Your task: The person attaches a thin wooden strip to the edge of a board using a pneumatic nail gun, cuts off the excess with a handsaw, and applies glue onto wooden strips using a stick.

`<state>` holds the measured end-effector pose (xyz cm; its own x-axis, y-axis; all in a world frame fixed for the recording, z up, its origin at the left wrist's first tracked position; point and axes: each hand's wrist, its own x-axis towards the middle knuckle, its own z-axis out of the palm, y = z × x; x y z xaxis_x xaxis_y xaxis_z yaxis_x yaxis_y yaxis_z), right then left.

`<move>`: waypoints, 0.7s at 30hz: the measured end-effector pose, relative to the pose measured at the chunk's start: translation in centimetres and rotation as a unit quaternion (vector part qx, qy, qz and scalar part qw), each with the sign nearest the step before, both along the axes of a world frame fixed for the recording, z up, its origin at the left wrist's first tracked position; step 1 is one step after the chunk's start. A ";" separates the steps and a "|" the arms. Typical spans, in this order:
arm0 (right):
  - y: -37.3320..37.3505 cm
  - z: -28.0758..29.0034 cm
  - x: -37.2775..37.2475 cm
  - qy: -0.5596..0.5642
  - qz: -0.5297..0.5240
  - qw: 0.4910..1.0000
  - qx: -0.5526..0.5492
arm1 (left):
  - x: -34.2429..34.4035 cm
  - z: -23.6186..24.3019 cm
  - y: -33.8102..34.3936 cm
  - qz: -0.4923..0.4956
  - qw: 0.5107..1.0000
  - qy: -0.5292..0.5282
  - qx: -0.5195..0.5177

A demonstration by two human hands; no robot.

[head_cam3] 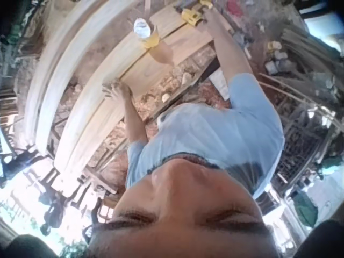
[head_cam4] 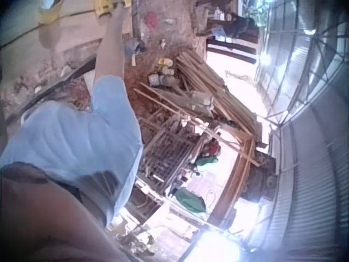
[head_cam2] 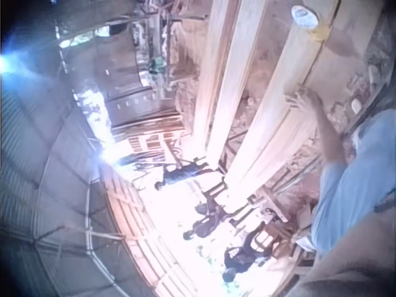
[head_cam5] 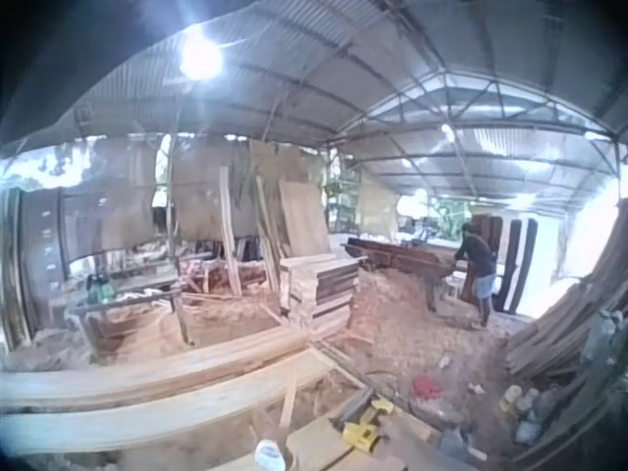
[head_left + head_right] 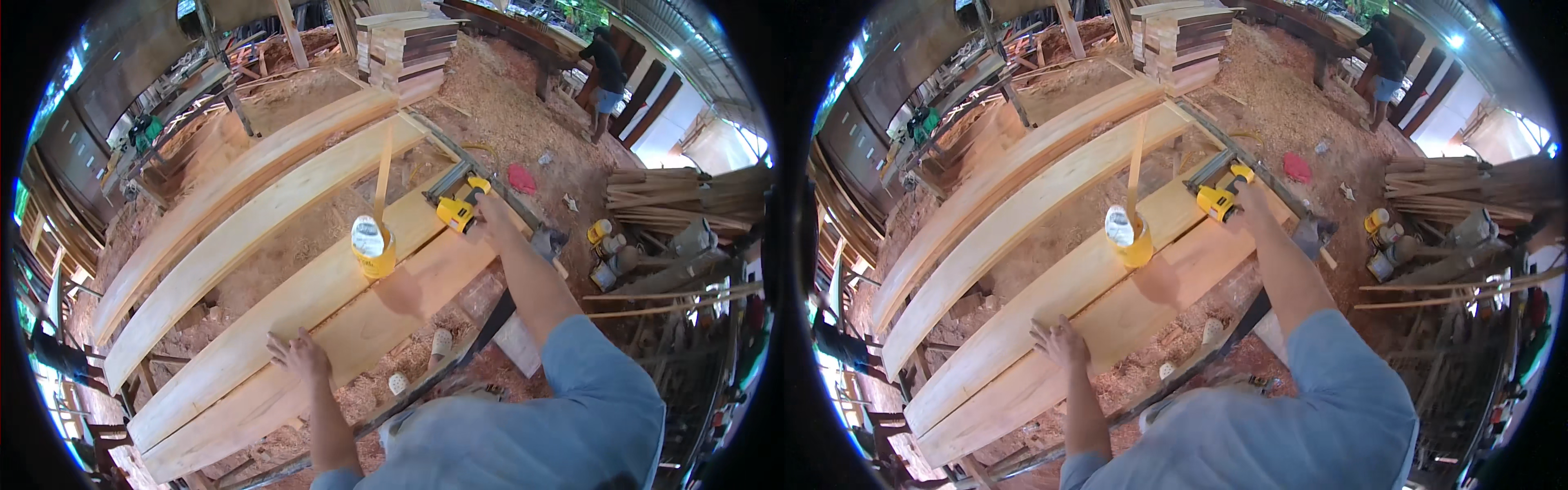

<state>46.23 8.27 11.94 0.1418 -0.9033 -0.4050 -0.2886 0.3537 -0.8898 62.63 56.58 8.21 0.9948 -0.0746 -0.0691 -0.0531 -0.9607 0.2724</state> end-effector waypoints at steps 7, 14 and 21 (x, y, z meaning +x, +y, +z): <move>-5.3 -7.2 3.1 0.106 0.043 0.993 -0.034 | 0.4 -1.3 0.0 0.005 0.999 -0.040 0.015; -3.4 -4.3 7.0 -0.020 0.063 0.997 -0.046 | 0.4 -2.7 1.4 0.013 0.994 -0.098 0.050; -2.3 -3.3 16.8 0.068 0.168 0.980 -0.081 | 0.4 -1.9 0.5 0.028 0.997 -0.049 0.044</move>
<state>63.02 6.01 8.66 0.3958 -0.8690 -0.2970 -0.4851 0.0768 -0.8711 63.02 57.04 6.33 0.9996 -0.0159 0.0241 -0.0200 -0.9829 0.1832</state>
